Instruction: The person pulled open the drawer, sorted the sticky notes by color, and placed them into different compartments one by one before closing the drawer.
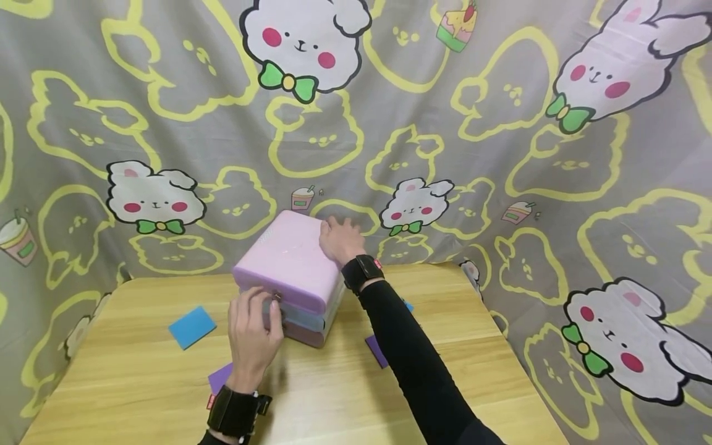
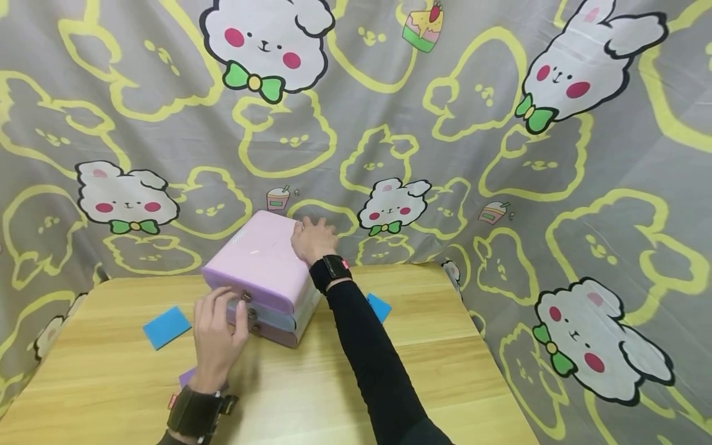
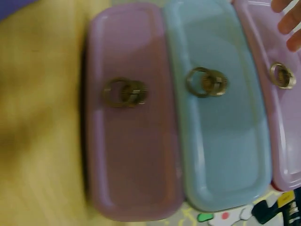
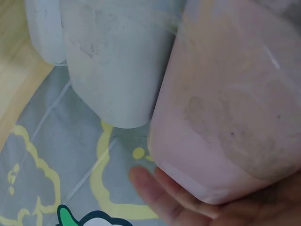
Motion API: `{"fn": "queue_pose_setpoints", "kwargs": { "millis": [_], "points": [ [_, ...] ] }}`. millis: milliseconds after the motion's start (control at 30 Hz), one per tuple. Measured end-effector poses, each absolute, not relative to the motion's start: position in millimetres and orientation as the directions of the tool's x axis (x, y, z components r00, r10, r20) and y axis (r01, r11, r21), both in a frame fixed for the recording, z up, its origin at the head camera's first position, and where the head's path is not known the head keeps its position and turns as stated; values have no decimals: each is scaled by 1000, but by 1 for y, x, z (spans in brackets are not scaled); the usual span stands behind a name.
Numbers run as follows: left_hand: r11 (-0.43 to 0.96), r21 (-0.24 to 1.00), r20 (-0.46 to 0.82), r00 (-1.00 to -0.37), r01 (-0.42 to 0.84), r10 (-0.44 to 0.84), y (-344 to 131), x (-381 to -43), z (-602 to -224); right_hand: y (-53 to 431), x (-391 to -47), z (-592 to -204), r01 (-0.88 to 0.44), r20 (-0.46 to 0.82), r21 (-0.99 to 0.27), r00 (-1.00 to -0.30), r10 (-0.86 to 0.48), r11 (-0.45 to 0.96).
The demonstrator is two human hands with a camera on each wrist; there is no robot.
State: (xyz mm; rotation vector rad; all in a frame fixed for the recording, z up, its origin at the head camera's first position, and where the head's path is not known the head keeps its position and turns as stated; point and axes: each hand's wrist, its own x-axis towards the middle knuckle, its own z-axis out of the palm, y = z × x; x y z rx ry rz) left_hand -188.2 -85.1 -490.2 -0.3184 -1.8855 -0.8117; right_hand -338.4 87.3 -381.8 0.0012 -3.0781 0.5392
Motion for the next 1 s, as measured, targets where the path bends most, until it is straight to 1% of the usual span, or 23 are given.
{"fn": "queue_pose_setpoints", "kwargs": {
  "millis": [167,233,467,700,833,1000],
  "points": [
    [767,408,831,-548,495,-88,-90,-180,-510,84,-339,-385,-32,40,-315,-999,-20,948],
    [784,399,816,-574,476,-67,-91,-177,-518,84,-339,-386,-35,53,-316,-998,-20,948],
    [810,397,776,-629,431,-46,-94,-174,-534,87,-340,-386,-41,57,-337,-998,-23,941],
    [800,449,717,-695,398,-57,-94,-176,-545,91,-337,-387,-48,50,-371,-998,-32,927],
    [801,464,708,-701,379,-79,-94,-176,-547,91,-337,-387,-49,46,-385,-998,-34,922],
    [785,460,733,-676,415,-72,-93,-176,-549,90,-338,-386,-49,53,-391,-998,-31,919]
  ]
}}
